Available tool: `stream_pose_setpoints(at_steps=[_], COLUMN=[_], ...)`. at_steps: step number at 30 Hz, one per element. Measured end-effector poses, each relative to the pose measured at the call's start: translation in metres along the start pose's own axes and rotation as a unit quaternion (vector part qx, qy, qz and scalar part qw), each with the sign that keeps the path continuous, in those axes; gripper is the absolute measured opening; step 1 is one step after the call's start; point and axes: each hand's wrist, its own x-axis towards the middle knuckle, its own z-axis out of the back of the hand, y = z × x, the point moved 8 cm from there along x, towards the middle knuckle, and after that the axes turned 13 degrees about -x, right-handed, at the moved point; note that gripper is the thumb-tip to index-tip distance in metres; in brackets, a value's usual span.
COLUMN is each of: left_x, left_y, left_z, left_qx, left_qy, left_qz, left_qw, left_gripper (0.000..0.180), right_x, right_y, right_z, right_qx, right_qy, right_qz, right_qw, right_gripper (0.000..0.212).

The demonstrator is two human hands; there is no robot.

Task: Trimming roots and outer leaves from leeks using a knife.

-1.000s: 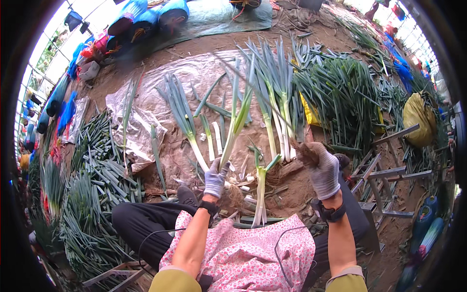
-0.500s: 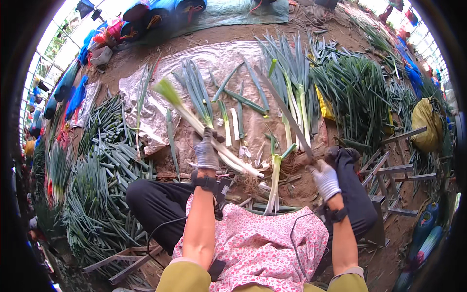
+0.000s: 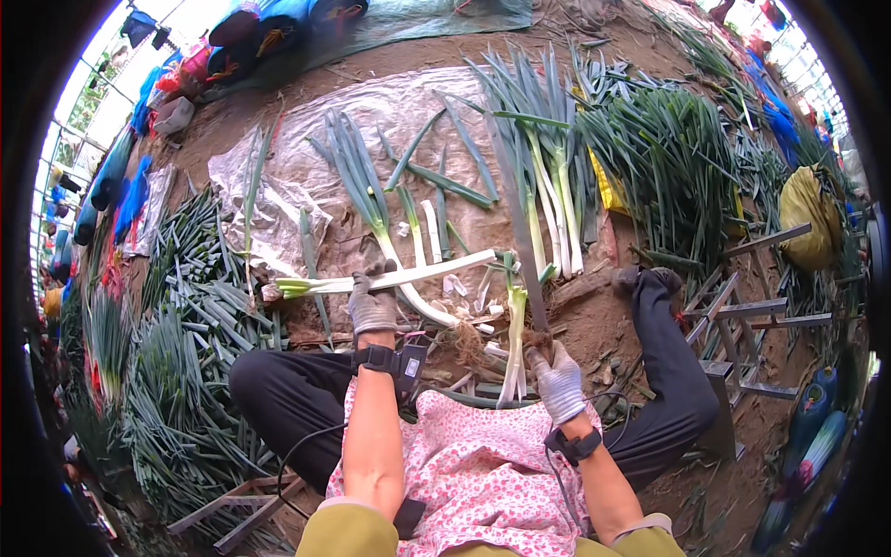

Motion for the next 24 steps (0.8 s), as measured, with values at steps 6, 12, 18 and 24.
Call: stream_pose_setpoints(at_steps=[6,12,18,24], left_x=[0.009,0.027,0.059,0.112], left_y=[0.007,-0.003,-0.026,0.049], left_z=[0.015,0.037,0.034,0.029], left_qx=[-0.045,-0.014,0.004,0.237], left_qy=[0.025,-0.023,-0.046,-0.033], left_qz=[0.032,-0.013,-0.088,-0.083], left_qw=[0.998,1.000,0.995,0.967], left_gripper=[0.016,0.034,0.032,0.026], right_x=[-0.002,-0.010,0.042,0.079], right_y=[0.013,0.043,-0.105,-0.076], right_z=[0.002,-0.006,-0.028,0.001], right_qx=[-0.229,-0.241,-0.296,-0.233], right_qy=[-0.123,-0.141,0.010,-0.009], right_qz=[0.176,0.264,-0.022,-0.045], right_qw=[0.949,0.923,0.955,0.971], right_gripper=[0.026,0.026,0.032,0.029])
